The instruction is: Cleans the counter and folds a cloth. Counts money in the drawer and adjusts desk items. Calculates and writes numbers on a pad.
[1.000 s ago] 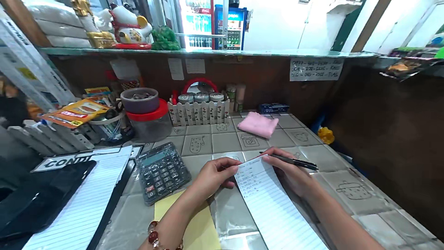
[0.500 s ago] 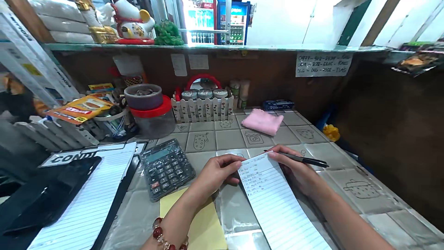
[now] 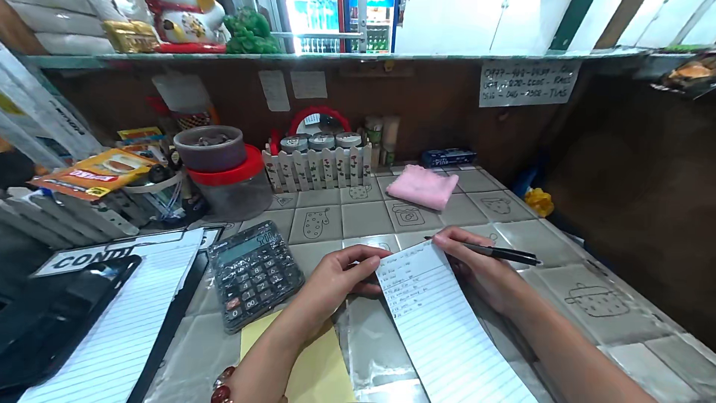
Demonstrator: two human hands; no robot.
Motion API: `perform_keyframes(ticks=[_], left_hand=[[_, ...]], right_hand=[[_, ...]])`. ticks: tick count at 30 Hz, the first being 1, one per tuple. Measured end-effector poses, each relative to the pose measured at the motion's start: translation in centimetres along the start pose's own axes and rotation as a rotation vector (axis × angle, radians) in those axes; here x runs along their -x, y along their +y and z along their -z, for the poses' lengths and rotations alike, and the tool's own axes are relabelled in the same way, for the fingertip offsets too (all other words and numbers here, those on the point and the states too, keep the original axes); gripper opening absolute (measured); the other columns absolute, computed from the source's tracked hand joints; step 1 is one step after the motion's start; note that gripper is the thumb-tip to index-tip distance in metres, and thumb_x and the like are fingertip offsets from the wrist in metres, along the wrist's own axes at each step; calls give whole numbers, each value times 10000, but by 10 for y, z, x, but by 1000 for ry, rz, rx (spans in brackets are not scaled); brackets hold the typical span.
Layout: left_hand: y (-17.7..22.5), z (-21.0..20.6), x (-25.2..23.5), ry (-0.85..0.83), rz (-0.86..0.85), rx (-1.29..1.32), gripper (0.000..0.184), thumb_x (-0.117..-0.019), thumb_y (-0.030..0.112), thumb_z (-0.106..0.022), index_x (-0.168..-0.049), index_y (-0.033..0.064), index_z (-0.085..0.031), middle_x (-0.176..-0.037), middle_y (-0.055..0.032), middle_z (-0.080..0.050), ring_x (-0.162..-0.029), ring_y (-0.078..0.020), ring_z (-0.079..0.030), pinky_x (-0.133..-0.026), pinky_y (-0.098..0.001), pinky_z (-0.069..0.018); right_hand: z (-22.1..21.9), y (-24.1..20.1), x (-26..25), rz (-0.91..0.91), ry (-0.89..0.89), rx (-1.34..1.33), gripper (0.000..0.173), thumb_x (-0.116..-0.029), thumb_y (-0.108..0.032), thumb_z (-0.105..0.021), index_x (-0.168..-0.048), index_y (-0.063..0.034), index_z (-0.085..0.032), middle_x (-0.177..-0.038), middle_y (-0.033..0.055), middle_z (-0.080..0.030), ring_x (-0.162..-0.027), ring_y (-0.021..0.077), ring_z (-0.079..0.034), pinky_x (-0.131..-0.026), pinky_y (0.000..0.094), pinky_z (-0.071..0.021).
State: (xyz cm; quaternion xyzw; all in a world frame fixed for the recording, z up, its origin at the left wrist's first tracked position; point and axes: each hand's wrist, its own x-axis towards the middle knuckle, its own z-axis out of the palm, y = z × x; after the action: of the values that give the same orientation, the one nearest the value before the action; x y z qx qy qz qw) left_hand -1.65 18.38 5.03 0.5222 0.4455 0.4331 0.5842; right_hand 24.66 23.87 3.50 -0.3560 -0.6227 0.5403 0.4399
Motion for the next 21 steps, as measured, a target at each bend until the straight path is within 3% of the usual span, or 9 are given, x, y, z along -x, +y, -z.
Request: perform_keyframes(ticks=[9,21], left_hand=[[2,0,-1,-9,9,-2,202,-1041,103,-560,-1166,49,-709,-1026,-124,-726,-842,-186,-725,-797,-322,-622],[-3,4,-1,-31,-27,42,257,-1042,96,-531,-1244,79,-689,-1078,-137,-705,-894,-216,-723,-835,-371,-626]], right_hand=[[3,1,-2,2,-30,48,227,-991,-409,-644,-954,-205,-736,-699,1,-592,-567,47,-526,-524,177,-448],[7,3,-4,-32,-32,46,219,-987,-403,-650,-939,-211,-744,-699,-1,-594,-581,39,-525,-539,171,-441]])
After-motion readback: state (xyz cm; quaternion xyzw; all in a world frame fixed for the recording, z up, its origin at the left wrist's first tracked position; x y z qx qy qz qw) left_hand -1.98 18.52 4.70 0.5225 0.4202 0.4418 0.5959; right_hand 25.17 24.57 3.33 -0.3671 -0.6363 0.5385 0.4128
